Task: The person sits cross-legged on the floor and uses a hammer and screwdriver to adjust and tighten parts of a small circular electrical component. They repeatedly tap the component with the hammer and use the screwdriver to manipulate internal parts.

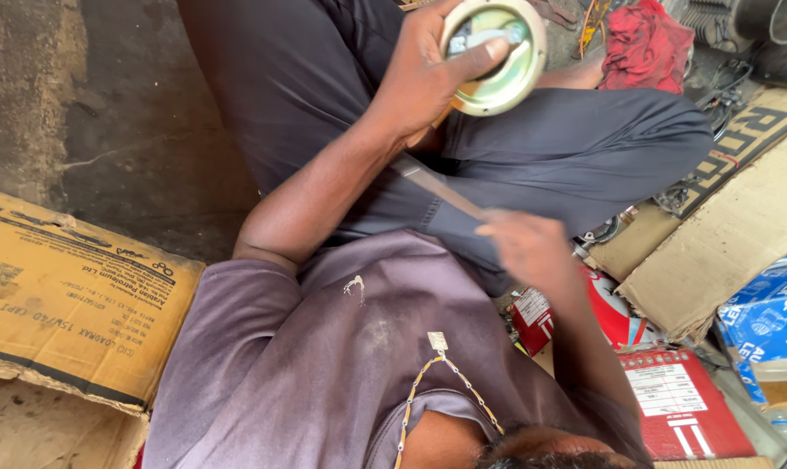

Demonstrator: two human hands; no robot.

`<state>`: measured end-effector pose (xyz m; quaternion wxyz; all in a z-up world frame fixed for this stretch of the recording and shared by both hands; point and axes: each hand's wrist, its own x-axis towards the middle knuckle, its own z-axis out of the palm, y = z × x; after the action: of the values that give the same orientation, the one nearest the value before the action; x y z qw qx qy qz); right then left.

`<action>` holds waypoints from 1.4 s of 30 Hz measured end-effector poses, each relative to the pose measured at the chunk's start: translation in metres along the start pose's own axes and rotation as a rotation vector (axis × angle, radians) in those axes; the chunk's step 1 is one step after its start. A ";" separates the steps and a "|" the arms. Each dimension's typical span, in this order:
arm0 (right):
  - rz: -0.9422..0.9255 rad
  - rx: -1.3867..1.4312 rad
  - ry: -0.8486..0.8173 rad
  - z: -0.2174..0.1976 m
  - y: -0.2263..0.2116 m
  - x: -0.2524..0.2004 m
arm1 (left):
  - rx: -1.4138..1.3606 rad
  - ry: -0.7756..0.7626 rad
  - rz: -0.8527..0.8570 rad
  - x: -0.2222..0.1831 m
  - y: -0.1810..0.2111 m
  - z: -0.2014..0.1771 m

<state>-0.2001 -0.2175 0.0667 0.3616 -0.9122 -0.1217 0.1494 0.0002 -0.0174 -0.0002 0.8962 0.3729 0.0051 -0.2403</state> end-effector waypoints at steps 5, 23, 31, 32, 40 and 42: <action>0.136 -0.002 -0.180 0.038 -0.028 0.017 | 0.131 0.033 0.030 -0.001 -0.011 -0.014; -0.195 -0.190 -0.387 0.037 -0.045 0.071 | -0.128 0.148 -0.194 0.029 -0.017 -0.050; -0.091 -0.255 0.107 -0.033 -0.006 0.103 | -0.164 0.169 -0.218 0.038 -0.029 -0.049; -0.082 -0.197 0.135 -0.042 0.003 0.110 | -0.171 0.171 -0.233 0.039 -0.027 -0.047; 0.023 0.343 0.170 -0.042 0.070 0.160 | -0.214 0.161 -0.348 0.045 -0.021 -0.030; -0.067 0.412 0.169 -0.033 0.082 0.167 | -0.152 0.130 -0.320 0.046 -0.022 -0.030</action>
<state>-0.0245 -0.2413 0.0022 0.5539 -0.8239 -0.0880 0.0819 0.0367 -0.0300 -0.0451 0.8698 0.3133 0.1405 -0.3543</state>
